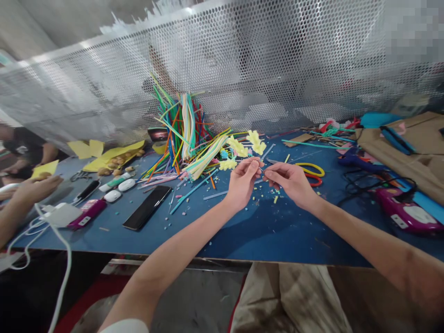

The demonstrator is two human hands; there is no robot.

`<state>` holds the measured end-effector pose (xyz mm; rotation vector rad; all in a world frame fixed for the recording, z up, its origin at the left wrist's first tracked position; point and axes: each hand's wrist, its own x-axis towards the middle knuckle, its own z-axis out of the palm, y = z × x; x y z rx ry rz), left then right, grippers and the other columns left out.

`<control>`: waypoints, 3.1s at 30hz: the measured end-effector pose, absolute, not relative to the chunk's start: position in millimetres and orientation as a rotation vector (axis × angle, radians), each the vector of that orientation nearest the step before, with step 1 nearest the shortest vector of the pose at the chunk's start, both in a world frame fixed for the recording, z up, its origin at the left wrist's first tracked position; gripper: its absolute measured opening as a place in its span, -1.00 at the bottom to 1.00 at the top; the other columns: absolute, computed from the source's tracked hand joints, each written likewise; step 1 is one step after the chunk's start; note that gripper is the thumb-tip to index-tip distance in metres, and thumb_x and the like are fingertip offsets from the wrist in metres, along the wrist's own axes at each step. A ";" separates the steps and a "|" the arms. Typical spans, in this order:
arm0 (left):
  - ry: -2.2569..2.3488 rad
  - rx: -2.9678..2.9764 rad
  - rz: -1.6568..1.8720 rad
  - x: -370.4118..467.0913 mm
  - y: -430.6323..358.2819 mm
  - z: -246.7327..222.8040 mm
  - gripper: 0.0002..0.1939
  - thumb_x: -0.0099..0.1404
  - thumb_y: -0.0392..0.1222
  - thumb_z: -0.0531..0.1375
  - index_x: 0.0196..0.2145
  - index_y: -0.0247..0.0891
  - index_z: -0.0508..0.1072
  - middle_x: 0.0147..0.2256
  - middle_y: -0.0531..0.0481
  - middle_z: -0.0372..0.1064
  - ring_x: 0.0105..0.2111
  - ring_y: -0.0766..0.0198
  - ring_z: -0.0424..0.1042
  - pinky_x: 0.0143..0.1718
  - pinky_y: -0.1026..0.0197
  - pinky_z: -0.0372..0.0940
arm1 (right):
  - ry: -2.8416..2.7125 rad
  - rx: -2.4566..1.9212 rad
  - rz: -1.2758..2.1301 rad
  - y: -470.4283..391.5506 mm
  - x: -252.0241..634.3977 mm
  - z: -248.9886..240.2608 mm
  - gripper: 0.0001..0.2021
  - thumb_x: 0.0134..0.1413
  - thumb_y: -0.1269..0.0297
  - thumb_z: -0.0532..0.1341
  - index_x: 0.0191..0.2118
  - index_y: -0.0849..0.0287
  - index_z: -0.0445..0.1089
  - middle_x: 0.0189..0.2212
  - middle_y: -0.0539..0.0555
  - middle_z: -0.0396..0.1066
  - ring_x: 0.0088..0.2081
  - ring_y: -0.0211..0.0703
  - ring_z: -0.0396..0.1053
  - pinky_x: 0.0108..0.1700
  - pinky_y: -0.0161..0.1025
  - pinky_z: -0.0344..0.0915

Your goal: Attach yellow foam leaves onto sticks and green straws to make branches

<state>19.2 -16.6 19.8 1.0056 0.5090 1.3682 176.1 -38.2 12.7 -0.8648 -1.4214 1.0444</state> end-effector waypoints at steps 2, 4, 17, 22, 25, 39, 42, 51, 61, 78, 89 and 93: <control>0.496 0.953 1.339 19.5 -17.7 21.5 -0.75 0.14 -0.09 0.41 -0.26 -0.25 0.57 -0.34 0.05 0.49 -0.46 0.53 0.35 -0.36 0.43 0.31 | -1.400 -0.881 1.005 -38.2 173.1 9.8 -0.77 0.09 0.06 0.33 -0.29 0.14 0.54 -0.53 -0.02 0.43 -0.54 -0.29 0.27 -0.51 -0.28 0.20; 0.483 0.922 1.314 18.6 -18.7 23.6 -0.74 0.13 -0.08 0.42 -0.27 -0.25 0.56 -0.33 0.06 0.48 -0.47 0.54 0.35 -0.37 0.43 0.32 | -1.376 -0.865 1.027 -38.9 170.8 8.7 -0.77 0.07 0.06 0.35 -0.30 0.13 0.55 -0.54 -0.02 0.42 -0.53 -0.27 0.27 -0.51 -0.27 0.20; 0.433 1.083 1.064 3.3 -21.3 33.1 -0.64 0.05 0.04 0.45 -0.47 -0.30 0.48 -0.48 0.08 0.37 -0.59 0.54 0.26 -0.50 0.43 0.27 | -1.220 -0.587 1.729 -44.4 179.5 11.0 -0.78 0.02 0.14 0.41 -0.43 0.17 0.47 -0.46 0.00 0.42 -0.46 -0.29 0.29 -0.40 -0.29 0.22; 0.417 1.129 1.035 2.3 -21.8 32.5 -0.65 0.06 0.06 0.44 -0.45 -0.28 0.52 -0.52 0.08 0.38 -0.61 0.52 0.26 -0.53 0.39 0.28 | -1.290 -0.595 1.862 -43.3 180.3 11.2 -0.75 0.08 0.10 0.37 -0.39 0.21 0.49 -0.45 0.02 0.43 -0.46 -0.31 0.35 -0.38 -0.31 0.31; 0.492 1.163 1.188 4.5 -19.5 33.0 -0.66 0.04 0.06 0.45 -0.40 -0.26 0.56 -0.45 0.04 0.47 -0.58 0.49 0.32 -0.49 0.35 0.33 | -1.316 -0.745 1.604 -43.4 179.4 17.2 -0.72 0.06 0.05 0.38 -0.29 0.18 0.50 -0.39 0.05 0.51 -0.45 -0.26 0.42 -0.34 -0.25 0.40; 0.652 1.163 1.570 25.0 -36.5 25.7 -0.79 0.13 -0.04 0.41 -0.31 -0.19 0.63 -0.25 -0.02 0.58 -0.26 0.29 0.53 -0.06 0.13 0.43 | -1.725 -0.953 0.242 -51.8 179.8 23.7 -0.78 0.20 0.20 0.28 -0.03 -0.12 0.53 -0.11 0.01 0.58 -0.14 0.03 0.54 -0.01 0.10 0.42; 0.671 1.170 1.567 25.0 -37.7 27.0 -0.77 0.12 -0.03 0.41 -0.31 -0.19 0.62 -0.24 -0.03 0.59 -0.18 0.24 0.54 0.01 0.08 0.41 | -1.724 -0.905 0.184 -50.1 180.4 20.4 -0.77 0.22 0.25 0.26 -0.03 -0.14 0.54 -0.08 -0.02 0.57 -0.04 0.05 0.51 0.09 0.13 0.37; 0.646 1.301 1.597 21.3 -35.0 27.5 -0.79 0.16 -0.01 0.38 -0.32 -0.18 0.61 -0.26 -0.02 0.59 -0.20 0.24 0.57 -0.05 0.14 0.45 | -1.792 -0.826 0.091 -50.5 179.5 22.0 -0.82 0.22 0.31 0.25 -0.11 -0.05 0.55 -0.15 0.02 0.59 -0.12 -0.02 0.52 0.02 0.01 0.42; 0.650 1.544 1.331 -3.2 -20.3 42.6 -0.73 0.11 0.05 0.40 -0.36 -0.20 0.62 -0.35 -0.02 0.58 -0.26 0.23 0.57 -0.11 0.17 0.46 | -1.742 -0.911 0.494 -52.1 178.5 26.7 -0.89 0.18 0.19 0.30 -0.26 0.06 0.55 -0.26 0.00 0.60 -0.21 -0.11 0.53 -0.11 -0.15 0.39; 0.538 1.327 1.316 4.6 -21.6 32.4 -0.71 0.12 0.04 0.40 -0.30 -0.19 0.59 -0.41 0.01 0.55 -0.52 0.38 0.46 -0.45 0.28 0.42 | -1.703 -0.595 1.359 -44.6 183.2 29.2 -0.78 0.19 0.11 0.27 -0.30 0.18 0.45 -0.36 0.02 0.45 -0.32 -0.24 0.39 -0.14 -0.20 0.35; 0.725 1.208 1.626 19.9 -27.6 15.8 -0.73 0.21 -0.02 0.35 -0.22 -0.24 0.59 -0.24 -0.08 0.59 -0.20 0.25 0.57 -0.08 0.16 0.43 | -1.981 -1.048 0.020 -55.7 177.7 25.2 -0.75 0.10 0.11 0.34 -0.15 0.09 0.46 -0.22 0.04 0.55 -0.31 -0.13 0.48 -0.22 -0.18 0.35; 0.702 1.193 1.583 18.0 -28.1 17.1 -0.71 0.22 0.00 0.34 -0.18 -0.22 0.58 -0.23 -0.07 0.59 -0.21 0.25 0.58 -0.10 0.17 0.45 | -1.941 -0.961 -0.082 -55.9 178.6 25.2 -0.80 0.11 0.19 0.36 -0.16 0.08 0.48 -0.22 0.03 0.57 -0.21 -0.10 0.51 -0.15 -0.21 0.35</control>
